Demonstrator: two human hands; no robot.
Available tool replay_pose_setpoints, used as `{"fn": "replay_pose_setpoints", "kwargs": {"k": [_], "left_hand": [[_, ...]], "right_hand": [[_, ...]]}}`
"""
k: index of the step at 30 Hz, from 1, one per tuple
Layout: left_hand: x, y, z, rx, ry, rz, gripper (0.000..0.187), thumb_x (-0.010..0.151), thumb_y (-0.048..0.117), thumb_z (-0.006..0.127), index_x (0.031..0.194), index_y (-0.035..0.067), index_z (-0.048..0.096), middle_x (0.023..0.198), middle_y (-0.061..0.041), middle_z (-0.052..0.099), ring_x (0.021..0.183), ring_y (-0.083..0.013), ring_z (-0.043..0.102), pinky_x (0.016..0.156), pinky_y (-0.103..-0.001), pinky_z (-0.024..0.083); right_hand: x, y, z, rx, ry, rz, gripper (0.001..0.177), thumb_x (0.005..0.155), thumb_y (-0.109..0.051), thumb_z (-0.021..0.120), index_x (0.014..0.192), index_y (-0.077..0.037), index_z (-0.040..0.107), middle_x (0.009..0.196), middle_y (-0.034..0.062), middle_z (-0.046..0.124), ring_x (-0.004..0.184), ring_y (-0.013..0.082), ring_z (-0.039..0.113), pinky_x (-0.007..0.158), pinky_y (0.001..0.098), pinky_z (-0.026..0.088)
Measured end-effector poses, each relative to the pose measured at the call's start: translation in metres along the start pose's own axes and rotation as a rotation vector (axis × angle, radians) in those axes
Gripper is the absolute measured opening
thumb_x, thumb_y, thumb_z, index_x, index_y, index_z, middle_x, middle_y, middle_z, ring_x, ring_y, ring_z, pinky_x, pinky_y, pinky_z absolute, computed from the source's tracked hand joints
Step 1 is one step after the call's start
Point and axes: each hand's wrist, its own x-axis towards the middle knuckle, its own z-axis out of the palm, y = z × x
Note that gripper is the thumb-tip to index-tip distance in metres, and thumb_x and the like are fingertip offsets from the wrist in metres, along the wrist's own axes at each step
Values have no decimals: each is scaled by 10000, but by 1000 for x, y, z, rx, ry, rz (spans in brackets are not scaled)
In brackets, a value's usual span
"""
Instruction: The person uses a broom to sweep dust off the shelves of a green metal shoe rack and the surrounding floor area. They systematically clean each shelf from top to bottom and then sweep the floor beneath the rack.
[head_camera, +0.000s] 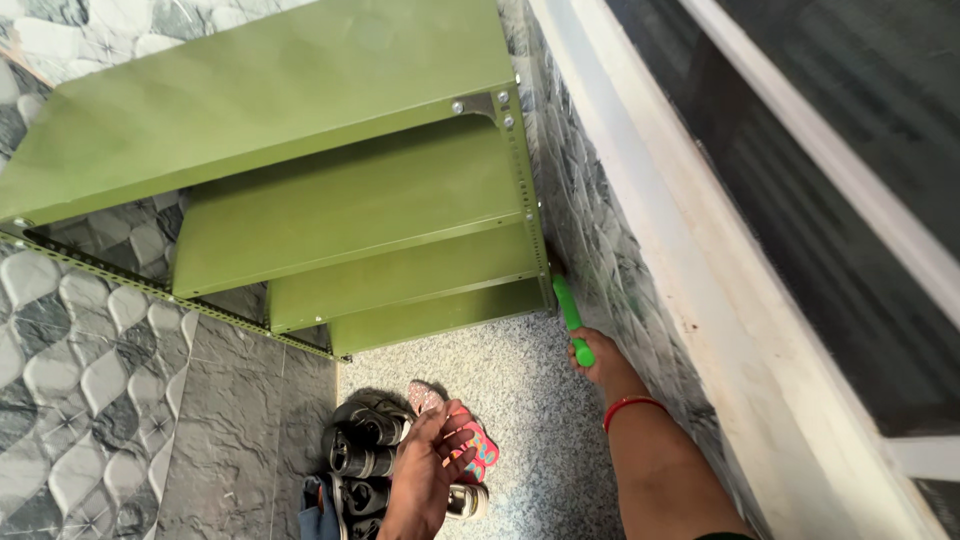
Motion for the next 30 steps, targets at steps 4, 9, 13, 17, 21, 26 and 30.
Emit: {"fn": "replay_pose_setpoints", "kwargs": {"k": [4, 9, 13, 17, 21, 26, 30], "left_hand": [[3, -11, -12, -59, 19, -15, 374, 962, 302, 571, 1225, 60, 683, 1036, -68, 717, 915, -188, 638, 834, -402, 555], [-6, -17, -19, -100, 12, -12, 364, 966, 307, 585, 1212, 57, 683, 1032, -60, 711, 923, -180, 640, 837, -400, 543], [-17, -14, -21, -139, -7, -4, 342, 973, 301, 577, 1193, 58, 673, 1030, -61, 712, 914, -185, 646, 849, -412, 545], [-35, -13, -23, -178, -53, 3, 349, 976, 308, 574, 1191, 54, 680, 1030, -60, 711, 902, -179, 652, 842, -410, 552], [-56, -16, -32, -215, -87, 2, 344, 979, 312, 582, 1195, 58, 670, 1028, -64, 708, 890, -183, 652, 812, -401, 556], [-89, -18, -67, -249, -123, 56, 354, 963, 309, 581, 1190, 60, 692, 1025, -62, 738, 855, -169, 668, 787, -373, 556], [-117, -18, -101, -343, -150, 94, 333, 965, 332, 603, 1164, 76, 676, 992, -61, 726, 839, -191, 693, 791, -369, 568]], "right_hand": [[3, 13, 3, -38, 54, 120, 204, 932, -257, 654, 1055, -148, 533, 689, 51, 577, 527, 180, 539, 434, 293, 431], [-21, 42, 0, 150, 56, 142, 155, 957, -195, 633, 1043, -115, 532, 698, 65, 549, 550, 174, 525, 444, 301, 454], [-55, 65, -4, 167, 78, 216, 165, 969, -216, 634, 1031, -127, 509, 704, 65, 529, 558, 165, 506, 445, 273, 445], [-90, 78, -3, 291, 104, 228, 133, 970, -185, 628, 1035, -122, 530, 723, 38, 533, 583, 131, 529, 457, 248, 458], [-122, 95, 4, 371, 59, 195, 155, 947, -152, 656, 1036, -90, 545, 731, 33, 540, 595, 124, 541, 462, 237, 469], [-153, 109, 17, 393, 14, 200, 174, 917, -96, 655, 1056, -72, 553, 759, 38, 537, 615, 123, 546, 468, 228, 481], [-174, 121, 25, 445, -67, 140, 192, 897, -93, 663, 1027, -78, 523, 754, 16, 527, 621, 114, 557, 488, 226, 492]]}}
